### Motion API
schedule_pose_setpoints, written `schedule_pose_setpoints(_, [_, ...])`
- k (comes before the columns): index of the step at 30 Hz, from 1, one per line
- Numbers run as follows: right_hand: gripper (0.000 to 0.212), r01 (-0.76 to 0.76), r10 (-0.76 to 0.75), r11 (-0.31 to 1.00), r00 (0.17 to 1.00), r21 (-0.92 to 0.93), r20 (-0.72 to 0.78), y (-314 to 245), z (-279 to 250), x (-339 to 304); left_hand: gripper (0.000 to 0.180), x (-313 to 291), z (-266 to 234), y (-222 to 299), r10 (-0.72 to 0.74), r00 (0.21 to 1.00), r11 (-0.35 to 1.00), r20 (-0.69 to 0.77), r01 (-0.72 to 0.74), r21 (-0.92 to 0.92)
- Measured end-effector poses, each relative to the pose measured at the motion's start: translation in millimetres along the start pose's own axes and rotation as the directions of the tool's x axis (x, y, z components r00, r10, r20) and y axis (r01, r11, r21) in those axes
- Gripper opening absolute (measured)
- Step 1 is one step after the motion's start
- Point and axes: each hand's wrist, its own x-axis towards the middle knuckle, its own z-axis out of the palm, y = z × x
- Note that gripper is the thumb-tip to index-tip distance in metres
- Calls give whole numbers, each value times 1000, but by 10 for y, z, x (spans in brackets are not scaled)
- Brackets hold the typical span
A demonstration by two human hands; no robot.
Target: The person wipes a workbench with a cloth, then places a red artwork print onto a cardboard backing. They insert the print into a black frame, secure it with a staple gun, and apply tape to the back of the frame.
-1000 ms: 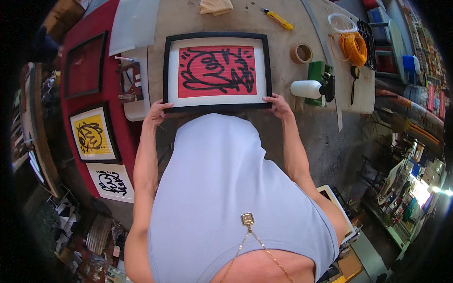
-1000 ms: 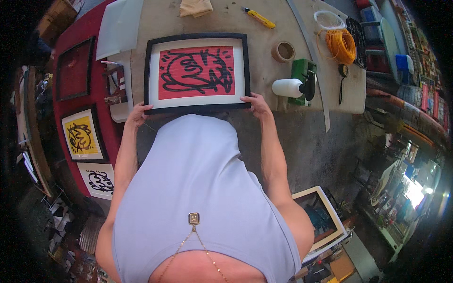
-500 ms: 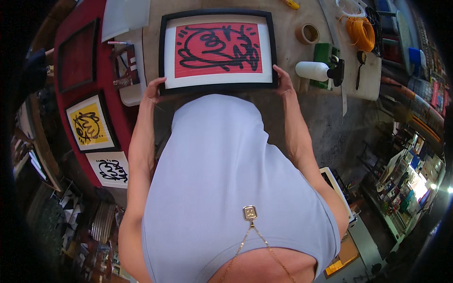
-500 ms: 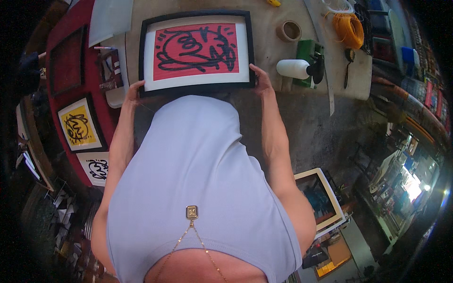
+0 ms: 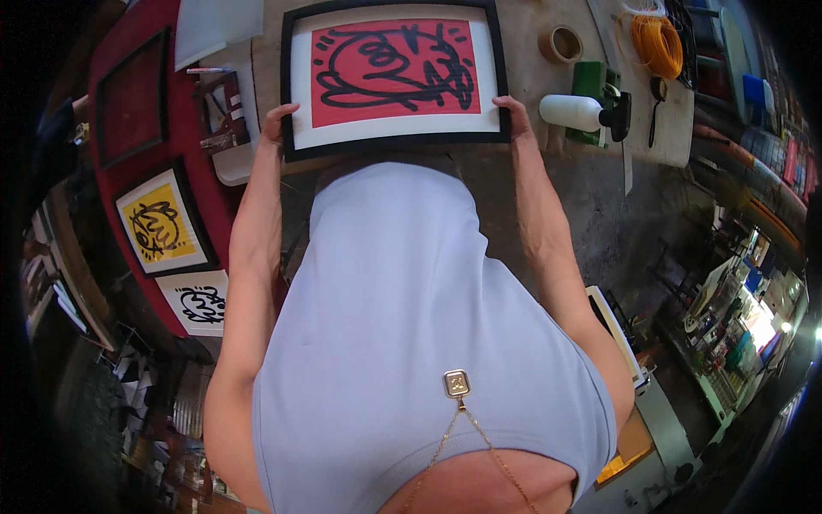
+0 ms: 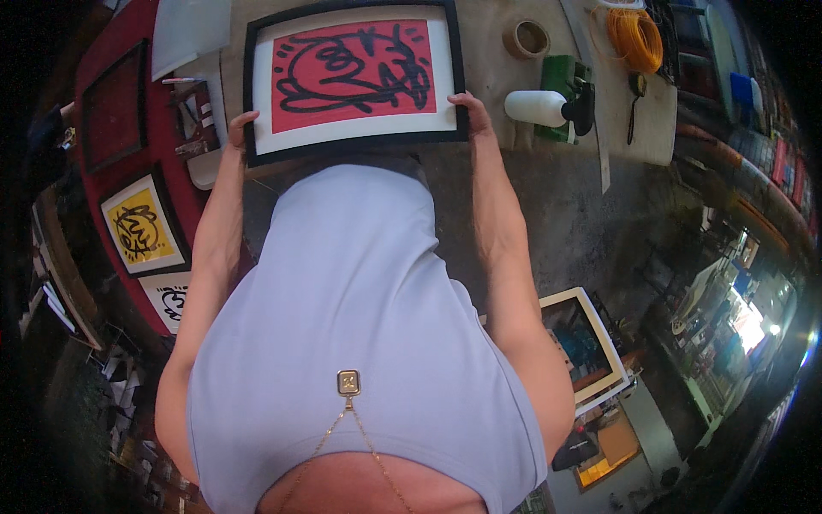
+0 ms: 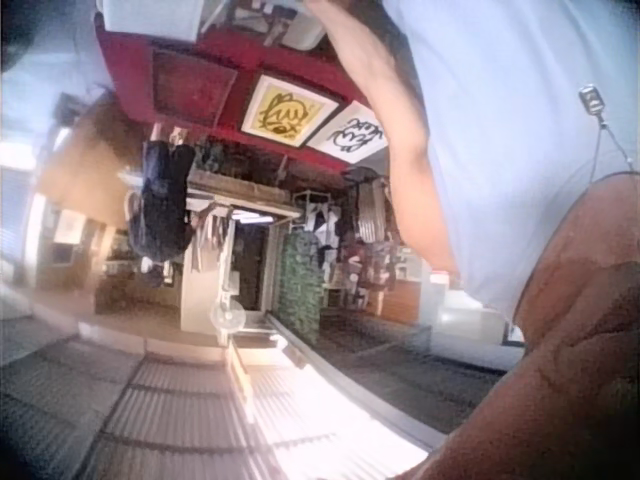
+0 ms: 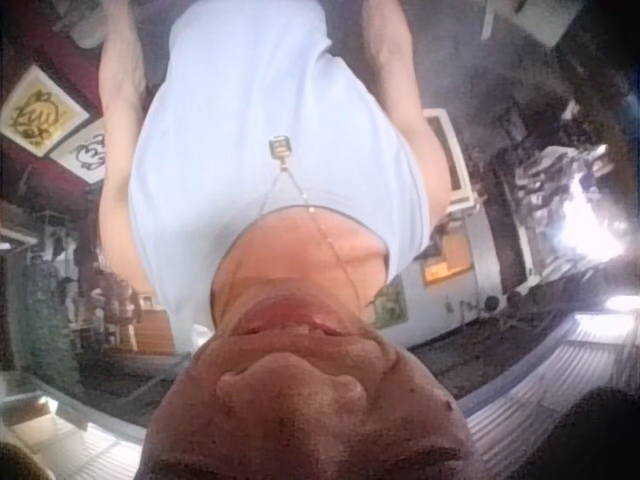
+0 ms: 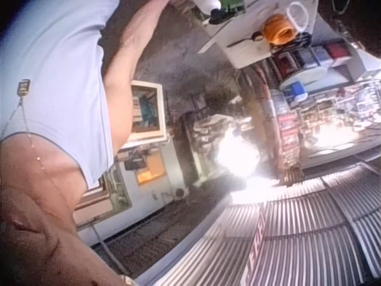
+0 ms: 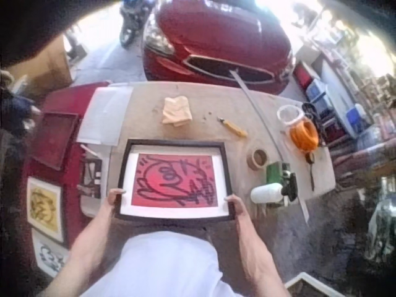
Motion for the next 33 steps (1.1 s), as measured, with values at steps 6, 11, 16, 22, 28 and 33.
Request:
schedule_pose_setpoints(6, [70, 105, -106, 994, 991, 12, 76, -251, 449, -618, 50, -430, 133, 61, 75, 993, 995, 86, -68, -80])
schedule_pose_setpoints(11, [47, 126, -122, 990, 990, 58, -64, -399, 326, -642, 41, -643, 254, 348, 203, 971, 979, 126, -199, -38])
schedule_pose_setpoints(16, [37, 91, -85, 991, 994, 96, -64, -731, 711, -834, 42, -1149, 1019, 564, 305, 952, 952, 28, -303, -46])
schedule_pose_setpoints(22, [45, 116, -117, 993, 992, 23, 39, -825, 632, -992, 39, -1209, 834, 547, 341, 937, 940, 77, -341, -7])
schedule_pose_setpoints(28, [56, 281, -263, 956, 949, -90, 172, -838, 247, -873, 31, -1174, 879, 660, 446, 892, 894, -71, -439, 92])
schedule_pose_setpoints(33, [53, 310, -285, 948, 924, -65, 255, -860, 300, -970, 30, -1316, 1162, 912, 430, 903, 901, 13, -430, 46])
